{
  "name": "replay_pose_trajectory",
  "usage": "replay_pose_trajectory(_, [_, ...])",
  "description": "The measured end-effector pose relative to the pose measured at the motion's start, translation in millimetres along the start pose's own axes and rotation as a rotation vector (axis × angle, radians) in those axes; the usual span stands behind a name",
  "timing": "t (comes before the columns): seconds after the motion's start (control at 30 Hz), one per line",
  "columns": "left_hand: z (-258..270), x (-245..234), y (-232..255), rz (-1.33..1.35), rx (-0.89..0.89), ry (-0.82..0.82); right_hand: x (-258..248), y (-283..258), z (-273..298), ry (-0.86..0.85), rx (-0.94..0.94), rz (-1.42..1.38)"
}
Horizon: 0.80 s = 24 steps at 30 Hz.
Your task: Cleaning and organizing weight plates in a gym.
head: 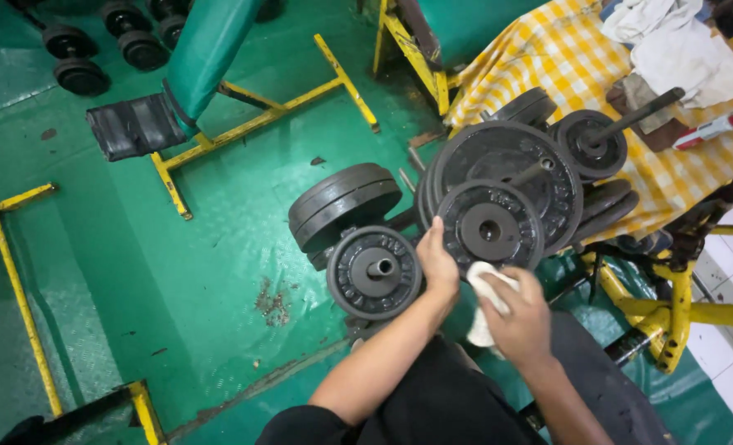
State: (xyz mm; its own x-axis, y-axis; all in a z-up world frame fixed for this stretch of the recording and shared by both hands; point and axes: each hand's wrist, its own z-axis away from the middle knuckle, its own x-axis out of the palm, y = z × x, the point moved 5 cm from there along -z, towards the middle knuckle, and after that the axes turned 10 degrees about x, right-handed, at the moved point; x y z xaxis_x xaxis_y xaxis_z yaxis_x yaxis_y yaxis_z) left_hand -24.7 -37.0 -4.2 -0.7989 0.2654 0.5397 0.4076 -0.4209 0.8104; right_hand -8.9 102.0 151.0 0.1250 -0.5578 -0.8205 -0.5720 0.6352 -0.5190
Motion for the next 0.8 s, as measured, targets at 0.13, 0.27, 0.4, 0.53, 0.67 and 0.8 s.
replay_pose_trajectory(0.13, [-1.7, -3.9, -4.5, -0.019, -0.029, -0.019, 23.8, -15.8, -37.6, 0.002, -0.042, 0.002])
replay_pose_trajectory(0.27, [-1.0, -1.0, 0.4, 0.022, -0.043, -0.067, 47.8, -9.0, -94.0, 0.059, -0.093, 0.1])
replay_pose_trajectory(0.4, [-0.3, 5.5, 12.8, 0.042, -0.048, -0.08, 57.1, -11.1, -141.7, 0.181, -0.038, 0.06])
replay_pose_trajectory(0.53, [-11.5, -4.4, -16.9, 0.041, -0.082, -0.051, 57.3, -20.2, -120.5, 0.128, -0.079, 0.092])
replay_pose_trajectory(0.67, [-20.5, -16.5, -58.6, 0.097, -0.165, -0.074, 34.1, -20.3, -65.5, -0.084, -0.098, -0.008])
replay_pose_trajectory(0.8, [-3.7, 1.5, 1.9, 0.229, -0.284, -0.007, 3.1, 7.6, -20.8, -0.161, -0.073, -0.067])
